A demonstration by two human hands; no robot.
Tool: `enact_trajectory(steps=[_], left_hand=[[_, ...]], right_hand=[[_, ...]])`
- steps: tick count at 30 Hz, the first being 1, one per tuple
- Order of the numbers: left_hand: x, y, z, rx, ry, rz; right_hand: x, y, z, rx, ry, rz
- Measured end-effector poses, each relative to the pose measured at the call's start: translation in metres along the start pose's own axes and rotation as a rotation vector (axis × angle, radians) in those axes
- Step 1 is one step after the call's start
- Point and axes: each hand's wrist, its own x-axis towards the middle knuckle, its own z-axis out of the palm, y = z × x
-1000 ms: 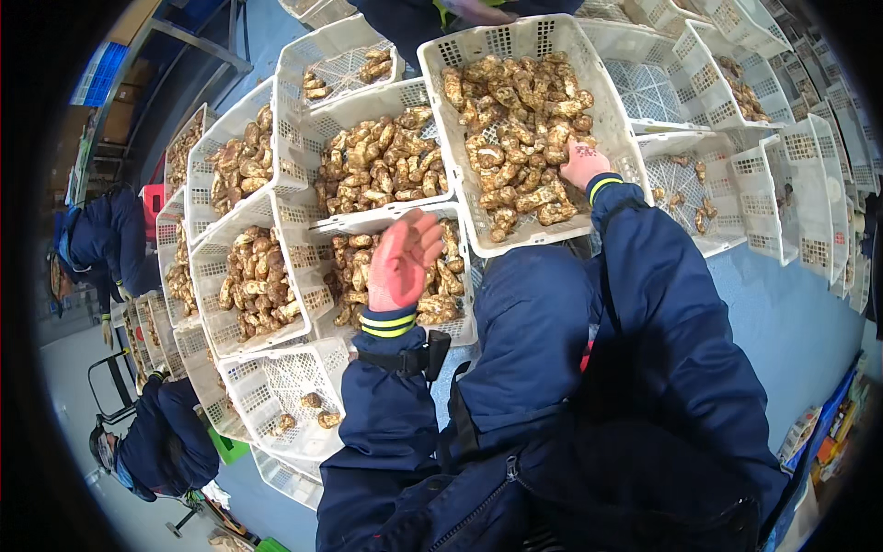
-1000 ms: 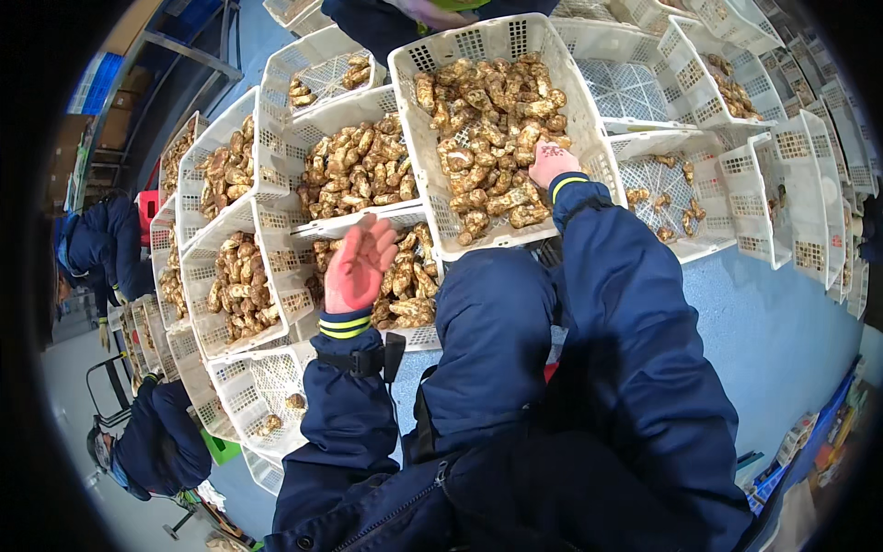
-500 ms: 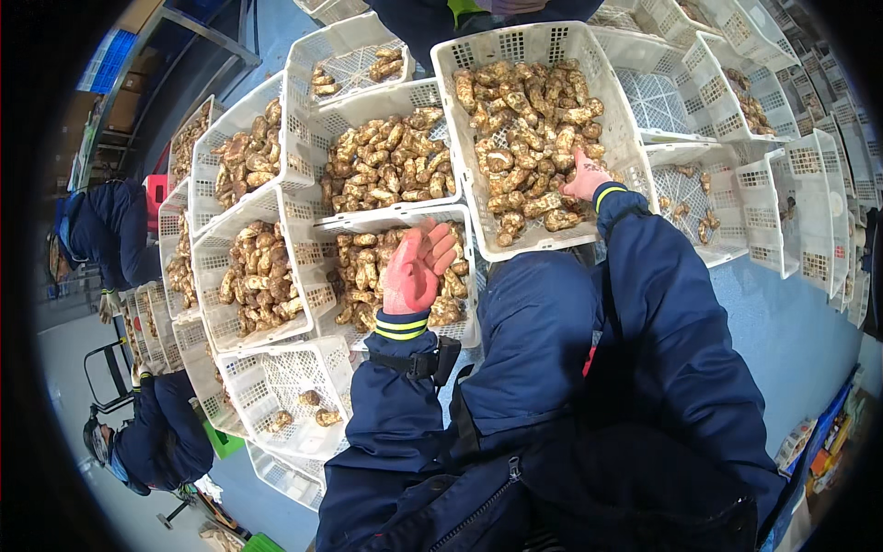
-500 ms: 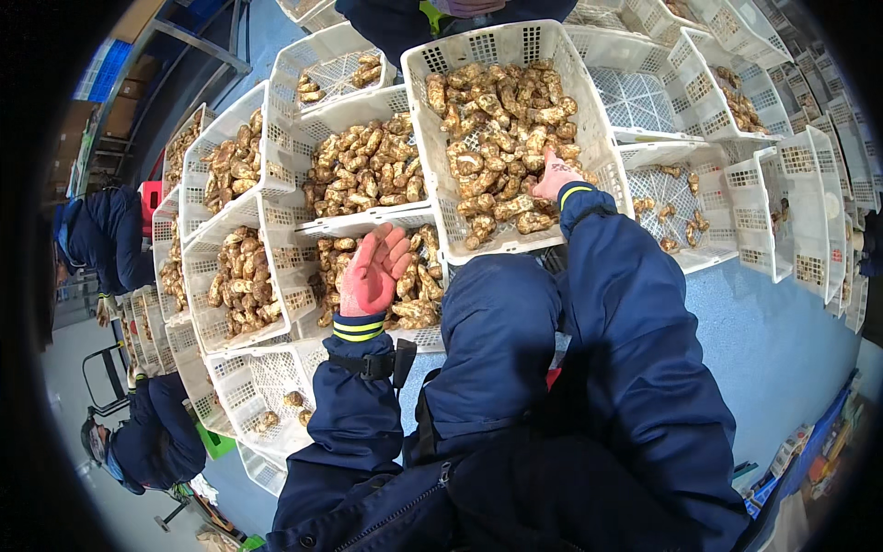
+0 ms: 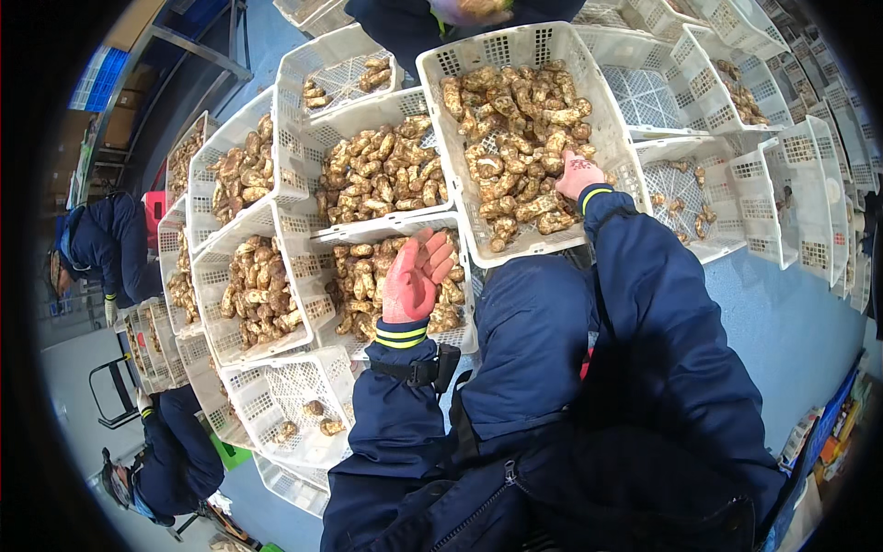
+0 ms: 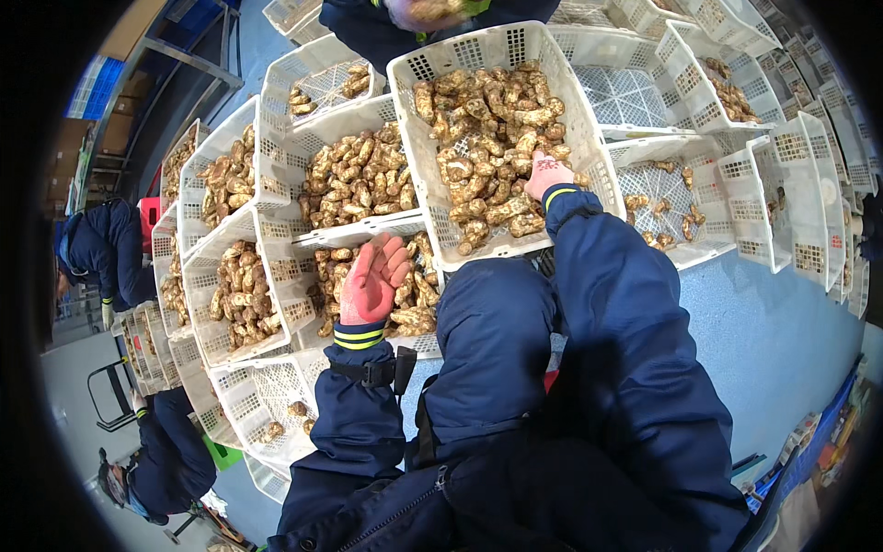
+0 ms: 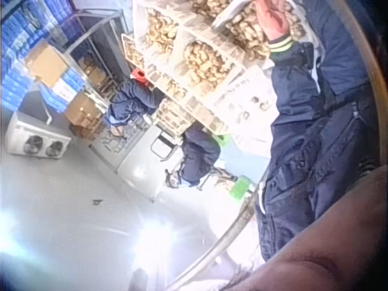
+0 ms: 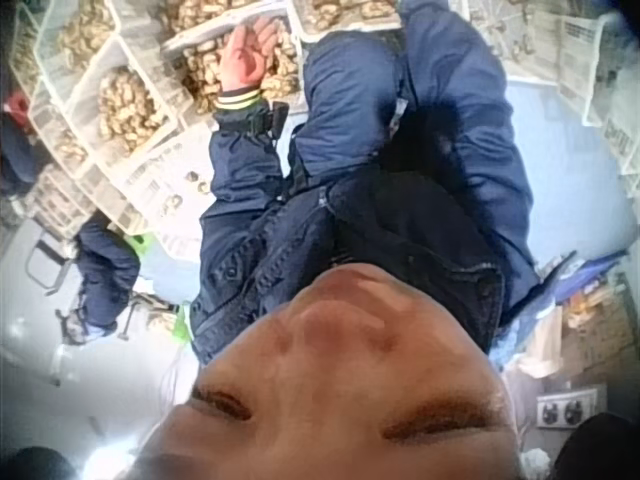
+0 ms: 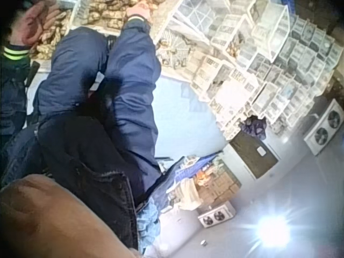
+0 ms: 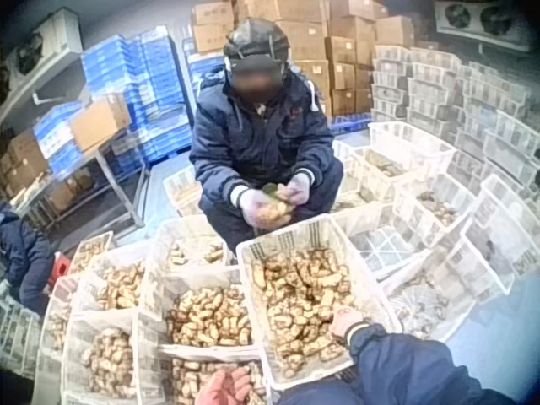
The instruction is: The person is sorting and cleaning ginger roots from one basket into another.
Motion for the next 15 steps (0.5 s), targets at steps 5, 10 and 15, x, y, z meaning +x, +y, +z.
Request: enact_trajectory(steps=[5, 10, 15], left_hand=[[0.0022, -0.001, -0.001, -0.003, 0.016, -0.003], [0.0004, -0.0015, -0.0006, -0.041, -0.013, -0.011], [0.0012, -0.0027, -0.0013, -0.071, -0.075, -0.027]], right_hand=[[-0.0004, 0.0007, -0.0027, -0.043, -0.006, -0.014], [-0.0007, 0.0016, -0.0054, -0.115, -0.049, -0.03], [-0.001, 0.0023, -0.0063, -0.222, -0.076, -0.039]])
